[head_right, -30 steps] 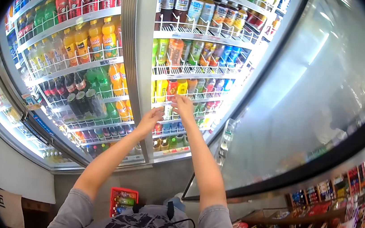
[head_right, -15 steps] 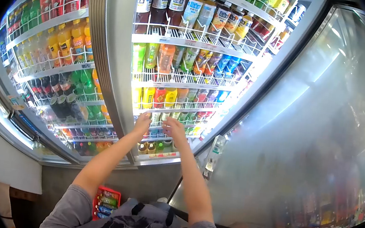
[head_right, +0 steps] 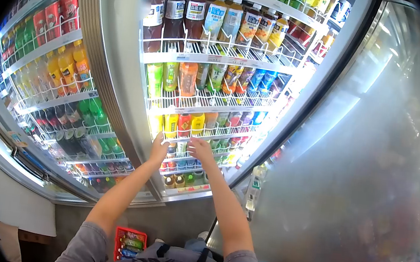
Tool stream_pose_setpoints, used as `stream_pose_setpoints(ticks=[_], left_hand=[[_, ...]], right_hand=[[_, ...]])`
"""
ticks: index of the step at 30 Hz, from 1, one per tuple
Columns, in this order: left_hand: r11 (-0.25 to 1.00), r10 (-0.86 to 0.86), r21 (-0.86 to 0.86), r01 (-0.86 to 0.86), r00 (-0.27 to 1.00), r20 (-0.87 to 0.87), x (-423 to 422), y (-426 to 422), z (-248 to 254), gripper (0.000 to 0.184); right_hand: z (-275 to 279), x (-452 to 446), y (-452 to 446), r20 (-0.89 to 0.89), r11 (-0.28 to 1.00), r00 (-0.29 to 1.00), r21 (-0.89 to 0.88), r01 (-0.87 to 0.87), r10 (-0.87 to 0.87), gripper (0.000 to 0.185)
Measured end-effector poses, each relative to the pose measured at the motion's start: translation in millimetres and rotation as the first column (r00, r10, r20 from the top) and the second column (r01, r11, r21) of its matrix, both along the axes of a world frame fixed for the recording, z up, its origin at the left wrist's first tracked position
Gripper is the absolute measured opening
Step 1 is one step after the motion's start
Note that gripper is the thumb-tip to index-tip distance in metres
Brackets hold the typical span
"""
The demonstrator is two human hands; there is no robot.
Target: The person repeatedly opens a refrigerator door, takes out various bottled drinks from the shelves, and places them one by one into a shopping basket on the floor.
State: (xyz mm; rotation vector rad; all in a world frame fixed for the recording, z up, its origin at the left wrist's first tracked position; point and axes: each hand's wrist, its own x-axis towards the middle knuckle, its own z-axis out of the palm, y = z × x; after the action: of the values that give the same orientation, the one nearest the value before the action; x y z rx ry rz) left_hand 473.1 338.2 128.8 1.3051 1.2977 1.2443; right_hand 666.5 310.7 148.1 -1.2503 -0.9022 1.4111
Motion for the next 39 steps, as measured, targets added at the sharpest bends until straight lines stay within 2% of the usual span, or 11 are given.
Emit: stream_pose_setpoints(ticks=[3,6,11,12,16,19,25,29,34,36,39], left_hand=[[0.999,0.028,0.025,-0.027,1.000,-0.011,0.4,10.3,-0.4,0.069],[0.986,0.142,0.135,-0.102,0.933,-0.331,8.5,29.7,-26.4,0.078],[0.937,0.318,0.256,-0.237,0.883,-0.345,24.8,48.0,-25.2,0.078],[0.967,0.253,0.104,-0.232,0.919,-0.302,26.7,37.5,11.9,0.077],[0.920,0.390,0.133,-0.368,0.886,-0.249,26.6,78.4,-29.1,0.076],[0.923,0.371,-0.074,-0.378,0.924,-0.094,14.2,119.7,-74.0,0.076],[0.893,0.442,0.045,-0.448,0.891,0.101,18.6,126.4,-70.5,0.065],[0.862,0.502,-0.087,-0.499,0.865,0.009,24.1,113.5,-22.4,0.060],[0.876,0.471,-0.050,-0.480,0.827,0.307,18.8,140.4,-48.8,0.055],[0.865,0.495,-0.006,-0.501,0.857,-0.143,13.5,147.6,-64.5,0.061],[0.859,0.485,-0.060,-0.509,0.844,-0.229,13.8,147.7,-69.3,0.063]], right_hand=[[-4.0,-9.7,19.0,0.023,0.998,0.998,0.020,-0.059,0.058,0.037],[-11.3,-11.6,28.2,0.026,0.995,0.995,-0.023,-0.099,0.099,0.038],[-23.5,-0.4,37.2,0.030,0.984,0.984,-0.043,-0.174,0.175,0.038],[-26.0,2.1,40.2,0.033,0.982,0.982,-0.037,-0.184,0.186,0.038],[-34.9,0.8,65.7,0.061,0.976,0.975,-0.066,-0.210,0.214,0.037],[-43.3,-9.1,86.7,0.079,0.971,0.969,0.033,-0.236,0.233,0.036],[-43.0,-48.7,127.2,0.303,0.881,0.940,0.385,-0.274,0.159,0.036],[-55.5,-69.0,150.8,0.050,0.908,0.972,0.349,-0.231,0.228,0.039],[-66.2,-67.8,162.8,0.157,0.899,0.961,0.344,-0.271,0.229,0.040],[-65.5,-64.1,168.9,0.377,0.883,0.898,0.310,-0.353,0.227,0.042],[-72.8,-69.9,169.1,0.494,0.879,0.855,0.326,-0.348,0.156,0.043]])
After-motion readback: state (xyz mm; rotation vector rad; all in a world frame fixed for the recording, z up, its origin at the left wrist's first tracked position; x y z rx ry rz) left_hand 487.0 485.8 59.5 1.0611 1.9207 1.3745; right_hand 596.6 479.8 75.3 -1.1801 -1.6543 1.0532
